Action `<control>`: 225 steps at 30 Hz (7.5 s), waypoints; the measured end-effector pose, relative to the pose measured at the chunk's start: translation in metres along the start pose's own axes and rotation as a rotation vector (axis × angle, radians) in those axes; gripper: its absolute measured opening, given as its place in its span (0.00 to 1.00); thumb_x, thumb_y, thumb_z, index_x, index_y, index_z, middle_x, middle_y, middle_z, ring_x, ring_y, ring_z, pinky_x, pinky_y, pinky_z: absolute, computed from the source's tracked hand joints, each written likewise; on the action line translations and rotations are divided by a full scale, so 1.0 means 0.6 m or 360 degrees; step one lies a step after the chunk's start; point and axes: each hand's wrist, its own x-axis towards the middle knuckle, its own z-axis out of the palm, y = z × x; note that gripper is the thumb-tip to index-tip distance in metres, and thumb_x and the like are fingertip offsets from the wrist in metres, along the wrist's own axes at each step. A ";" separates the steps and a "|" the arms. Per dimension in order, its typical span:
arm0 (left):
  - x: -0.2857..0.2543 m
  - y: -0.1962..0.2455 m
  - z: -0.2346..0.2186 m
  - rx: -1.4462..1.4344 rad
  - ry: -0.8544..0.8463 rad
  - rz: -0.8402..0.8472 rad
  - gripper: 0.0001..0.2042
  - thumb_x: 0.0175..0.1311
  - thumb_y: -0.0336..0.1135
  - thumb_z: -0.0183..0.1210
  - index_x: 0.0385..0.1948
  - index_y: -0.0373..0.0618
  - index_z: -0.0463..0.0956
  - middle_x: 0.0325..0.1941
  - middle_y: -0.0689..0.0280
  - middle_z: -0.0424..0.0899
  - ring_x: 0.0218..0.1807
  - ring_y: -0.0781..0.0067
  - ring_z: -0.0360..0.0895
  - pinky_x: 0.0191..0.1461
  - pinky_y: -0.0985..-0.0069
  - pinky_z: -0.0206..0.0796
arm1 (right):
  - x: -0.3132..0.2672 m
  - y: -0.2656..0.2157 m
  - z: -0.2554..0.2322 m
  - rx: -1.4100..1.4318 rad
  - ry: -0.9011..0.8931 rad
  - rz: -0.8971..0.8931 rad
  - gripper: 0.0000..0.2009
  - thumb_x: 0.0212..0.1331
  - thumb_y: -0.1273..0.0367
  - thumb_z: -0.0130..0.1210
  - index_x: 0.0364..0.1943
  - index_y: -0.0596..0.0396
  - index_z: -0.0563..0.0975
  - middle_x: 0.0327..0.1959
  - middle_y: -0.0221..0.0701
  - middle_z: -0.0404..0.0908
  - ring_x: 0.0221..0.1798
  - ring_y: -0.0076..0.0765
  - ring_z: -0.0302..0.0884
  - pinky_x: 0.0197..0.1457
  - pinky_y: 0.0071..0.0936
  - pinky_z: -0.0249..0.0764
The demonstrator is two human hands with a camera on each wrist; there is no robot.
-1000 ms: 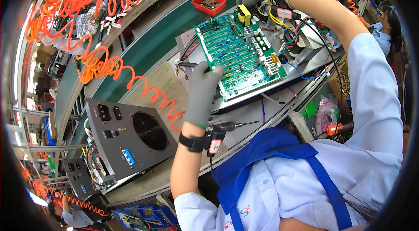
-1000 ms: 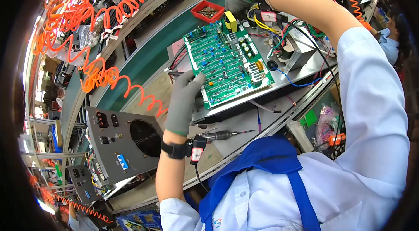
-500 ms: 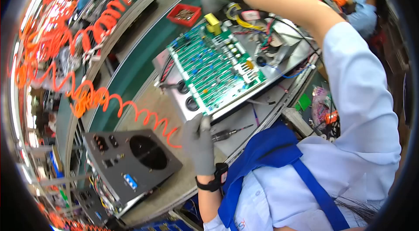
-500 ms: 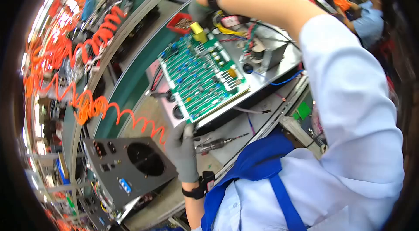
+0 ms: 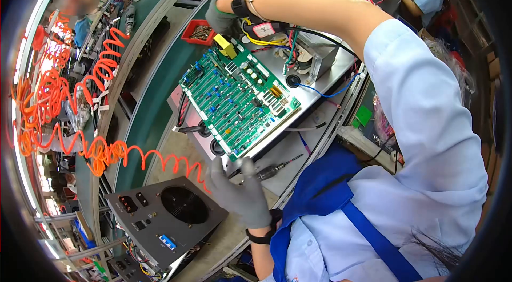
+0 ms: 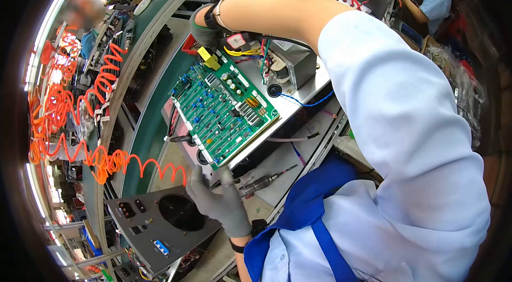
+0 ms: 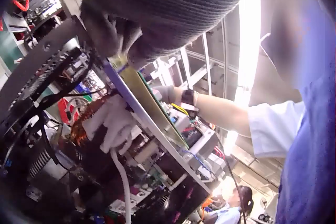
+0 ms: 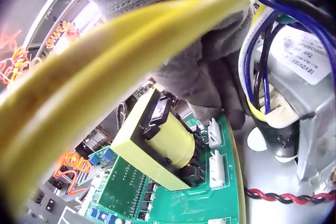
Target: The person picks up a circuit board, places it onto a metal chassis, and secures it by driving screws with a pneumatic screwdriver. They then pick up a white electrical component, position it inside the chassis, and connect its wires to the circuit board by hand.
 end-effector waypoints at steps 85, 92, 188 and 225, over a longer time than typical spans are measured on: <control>0.060 -0.086 0.007 -0.0218 -0.0507 0.0344 0.26 0.42 0.42 0.70 0.47 0.48 0.75 0.48 0.60 0.77 0.46 0.60 0.72 0.51 0.63 0.56 | -0.306 -0.228 0.314 0.1288 0.1879 -0.0032 0.12 0.43 0.64 0.67 0.30 0.46 0.76 0.38 0.33 0.79 0.33 0.38 0.75 0.35 0.33 0.68; 0.067 -0.097 0.017 -0.0256 -0.0461 0.0422 0.24 0.45 0.47 0.68 0.44 0.48 0.75 0.44 0.64 0.76 0.43 0.64 0.71 0.49 0.65 0.55 | -0.304 -0.221 0.311 0.1235 0.1838 -0.0039 0.14 0.40 0.63 0.68 0.28 0.45 0.74 0.36 0.32 0.78 0.30 0.38 0.74 0.33 0.34 0.66; 0.378 -0.232 0.194 -0.0789 -0.0716 0.0605 0.16 0.51 0.34 0.61 0.44 0.46 0.77 0.44 0.58 0.82 0.47 0.55 0.78 0.52 0.64 0.69 | -0.075 -0.046 -0.004 0.1691 -0.0365 0.0864 0.29 0.46 0.51 0.68 0.40 0.67 0.78 0.35 0.41 0.82 0.30 0.35 0.83 0.33 0.26 0.83; 0.372 -0.237 0.203 -0.0979 -0.0922 0.0203 0.12 0.56 0.24 0.58 0.43 0.38 0.80 0.48 0.55 0.81 0.51 0.63 0.78 0.57 0.71 0.67 | -0.079 -0.049 0.005 0.1254 -0.0165 0.0831 0.36 0.39 0.43 0.67 0.40 0.68 0.79 0.36 0.46 0.82 0.40 0.44 0.81 0.45 0.34 0.75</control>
